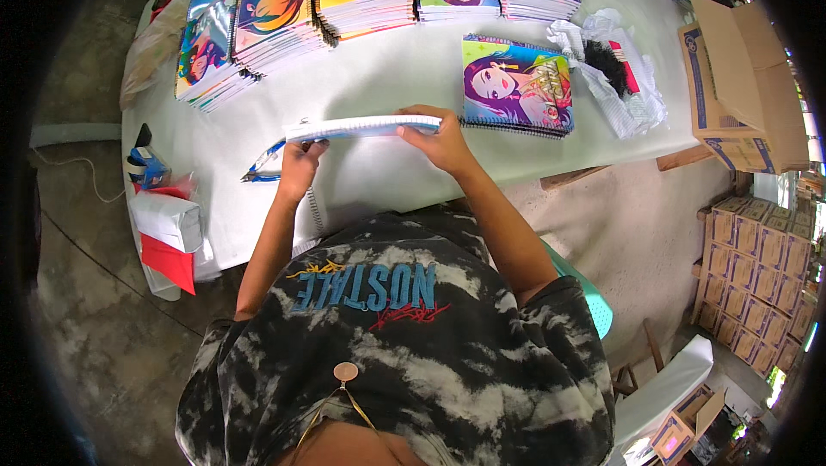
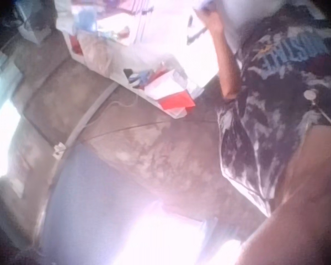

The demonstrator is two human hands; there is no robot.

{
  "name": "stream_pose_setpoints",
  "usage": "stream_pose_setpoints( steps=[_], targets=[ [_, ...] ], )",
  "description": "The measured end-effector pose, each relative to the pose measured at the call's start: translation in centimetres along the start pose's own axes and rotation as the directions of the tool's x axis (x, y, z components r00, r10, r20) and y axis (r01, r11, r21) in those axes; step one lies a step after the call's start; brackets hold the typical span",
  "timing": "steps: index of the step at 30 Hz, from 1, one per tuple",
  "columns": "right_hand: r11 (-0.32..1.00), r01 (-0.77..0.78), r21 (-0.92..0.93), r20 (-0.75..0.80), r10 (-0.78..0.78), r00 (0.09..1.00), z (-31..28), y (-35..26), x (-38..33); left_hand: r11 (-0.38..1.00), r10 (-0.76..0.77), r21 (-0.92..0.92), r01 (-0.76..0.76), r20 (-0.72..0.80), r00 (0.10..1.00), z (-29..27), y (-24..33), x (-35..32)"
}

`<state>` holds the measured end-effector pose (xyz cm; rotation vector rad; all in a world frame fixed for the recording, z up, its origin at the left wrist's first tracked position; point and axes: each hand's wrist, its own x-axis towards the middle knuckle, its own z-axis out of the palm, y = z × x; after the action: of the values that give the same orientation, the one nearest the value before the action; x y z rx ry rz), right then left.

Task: The person staples the spiral binding of notebooks using a handheld stapler, then places each notebook into a clear plastic bag and seals it with tape. The person repeats this process for several notebooks on a white table.

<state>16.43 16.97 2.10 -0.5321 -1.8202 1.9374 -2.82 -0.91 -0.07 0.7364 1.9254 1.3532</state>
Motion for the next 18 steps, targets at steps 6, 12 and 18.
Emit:
stream_pose_setpoints(
  steps=[6, 12, 18],
  targets=[
    [0.991, -0.045, -0.13, 0.076, 0.055, 0.996, -0.6, 1.6, 1.1, 0.945, -0.271, -0.172, 0.279, 0.07, 0.96, 0.0, -1.6, 1.0],
    [0.999, 0.045, 0.021, 0.156, -0.048, 0.987, -0.9, 0.6, 1.9, 0.962, -0.235, -0.148, 0.23, -0.017, 0.972, 0.9, -2.0, 0.2],
    [0.996, 0.085, -0.014, 0.114, -0.083, 0.99, -0.3, 0.5, 1.7, 0.997, -0.073, -0.01, 0.073, -0.132, 0.989, 1.8, -2.3, -0.2]
  ],
)
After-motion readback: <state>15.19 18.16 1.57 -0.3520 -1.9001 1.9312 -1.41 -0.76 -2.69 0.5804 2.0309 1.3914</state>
